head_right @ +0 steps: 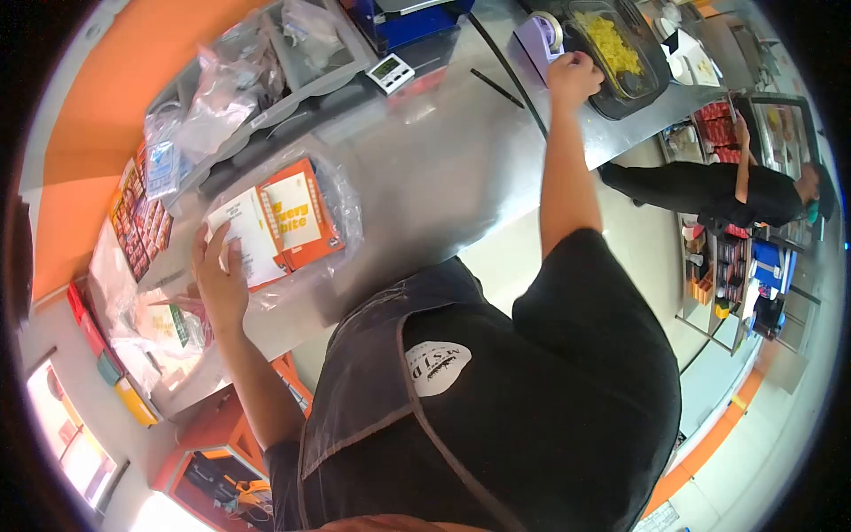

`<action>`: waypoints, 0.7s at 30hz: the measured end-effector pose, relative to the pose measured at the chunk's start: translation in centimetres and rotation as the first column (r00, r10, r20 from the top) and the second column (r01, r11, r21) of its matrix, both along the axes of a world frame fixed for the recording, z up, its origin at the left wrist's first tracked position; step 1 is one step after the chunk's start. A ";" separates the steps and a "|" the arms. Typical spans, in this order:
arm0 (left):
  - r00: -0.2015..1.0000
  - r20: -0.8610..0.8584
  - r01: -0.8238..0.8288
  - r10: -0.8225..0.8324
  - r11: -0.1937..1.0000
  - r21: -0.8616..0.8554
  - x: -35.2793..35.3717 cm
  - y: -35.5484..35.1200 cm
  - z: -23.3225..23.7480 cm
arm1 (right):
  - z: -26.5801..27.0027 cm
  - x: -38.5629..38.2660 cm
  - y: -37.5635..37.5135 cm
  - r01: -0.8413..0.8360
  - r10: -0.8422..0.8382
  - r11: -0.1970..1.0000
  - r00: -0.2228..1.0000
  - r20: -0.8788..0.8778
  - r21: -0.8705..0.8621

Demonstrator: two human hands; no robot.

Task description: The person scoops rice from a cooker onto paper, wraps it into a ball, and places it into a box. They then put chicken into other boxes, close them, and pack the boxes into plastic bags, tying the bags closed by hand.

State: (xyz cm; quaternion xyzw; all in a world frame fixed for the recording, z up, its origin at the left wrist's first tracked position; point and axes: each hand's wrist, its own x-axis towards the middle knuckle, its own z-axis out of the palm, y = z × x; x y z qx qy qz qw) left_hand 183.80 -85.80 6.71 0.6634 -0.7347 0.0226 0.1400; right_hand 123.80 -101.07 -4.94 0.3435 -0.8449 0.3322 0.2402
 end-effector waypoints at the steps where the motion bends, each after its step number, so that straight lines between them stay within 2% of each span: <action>1: 0.979 -0.199 -0.025 0.041 0.996 0.083 0.4 0.0 -0.4 | -0.3 -4.7 -1.8 -0.019 -0.025 0.957 0.989 0.147 0.288; 2: 0.918 -0.383 -0.039 0.102 0.985 0.170 0.3 -0.2 -0.6 | -0.5 -9.1 -2.7 -0.086 -0.085 0.834 0.956 0.280 0.546; 3: 0.921 -0.372 -0.050 0.114 0.983 0.177 0.1 -0.3 -0.6 | 0.0 -11.8 -2.4 -0.473 0.038 0.770 0.704 0.709 0.428; 4: 0.910 -0.387 -0.069 0.149 0.975 0.212 -0.1 -0.3 -0.5 | 0.0 -11.1 -2.4 -0.312 -0.062 0.934 0.344 0.937 0.176; 5: 0.897 -0.395 -0.103 0.198 0.963 0.247 0.1 0.1 -0.2 | 0.6 -11.7 -2.7 -0.320 -0.125 0.934 0.121 0.985 0.158; 6: 0.900 -0.367 -0.147 0.237 0.955 0.256 0.4 0.6 -0.1 | 1.0 -11.7 -2.9 -0.299 -0.117 0.946 0.040 0.992 0.124; 7: 0.906 -0.369 -0.121 0.205 0.964 0.238 0.3 0.4 -0.3 | 0.4 -12.7 -3.2 -0.317 -0.133 0.939 0.027 0.991 0.134; 8: 0.913 -0.368 -0.098 0.176 0.970 0.221 0.1 0.3 -0.4 | -0.2 -13.8 -3.0 -0.357 -0.067 0.933 -0.068 0.995 0.038; 9: 0.902 -0.374 -0.129 0.213 0.963 0.237 -0.2 0.3 -0.2 | -3.1 -17.5 -4.1 -0.334 -0.092 0.942 -0.154 0.984 0.036; 11: 0.864 -0.399 -0.182 0.307 0.929 0.321 -1.1 0.0 1.0 | -2.8 -18.3 -2.4 -0.349 0.093 0.917 -0.279 0.956 -0.192; 12: 0.865 -0.375 -0.216 0.334 0.922 0.322 -0.7 0.2 1.2 | -2.4 -18.2 -1.2 -0.290 0.187 0.921 -0.255 0.949 -0.259; 13: 0.911 -0.309 -0.188 0.273 0.942 0.278 -0.5 0.2 1.2 | -2.3 -18.1 -0.7 -0.225 0.281 0.918 -0.214 0.936 -0.327; 14: 0.947 -0.255 -0.134 0.195 0.962 0.239 -0.9 0.1 0.9 | -2.9 -17.8 -0.2 -0.230 0.242 0.936 -0.135 0.961 -0.268; 15: 0.997 -0.017 -0.067 0.070 0.985 0.157 0.1 0.4 0.3 | -3.0 -18.5 1.5 -0.212 0.210 0.955 -0.021 0.977 -0.210; 16: 0.916 -0.351 -0.110 0.196 0.962 0.250 0.0 0.4 -0.2 | -6.3 -20.4 2.6 -0.521 0.298 0.848 0.313 0.902 -0.099; 17: 0.898 -0.372 -0.134 0.235 0.951 0.278 -0.1 0.3 -0.4 | -8.4 -22.0 3.5 -0.705 0.420 0.691 0.570 0.706 0.158; 18: 0.864 -0.463 -0.091 0.197 0.966 0.241 0.8 0.2 -1.9 | -0.5 -12.2 3.2 -0.362 0.259 0.917 0.222 0.940 -0.167; 19: 0.880 -0.436 -0.084 0.188 0.965 0.247 0.8 0.2 -2.0 | 1.4 -9.3 2.5 -0.327 0.269 0.927 0.245 0.932 -0.182; 21: 0.887 -0.435 -0.049 0.156 0.967 0.249 -0.4 -0.2 -1.1 | 3.9 -7.5 1.0 -0.355 0.199 0.930 0.259 0.945 -0.098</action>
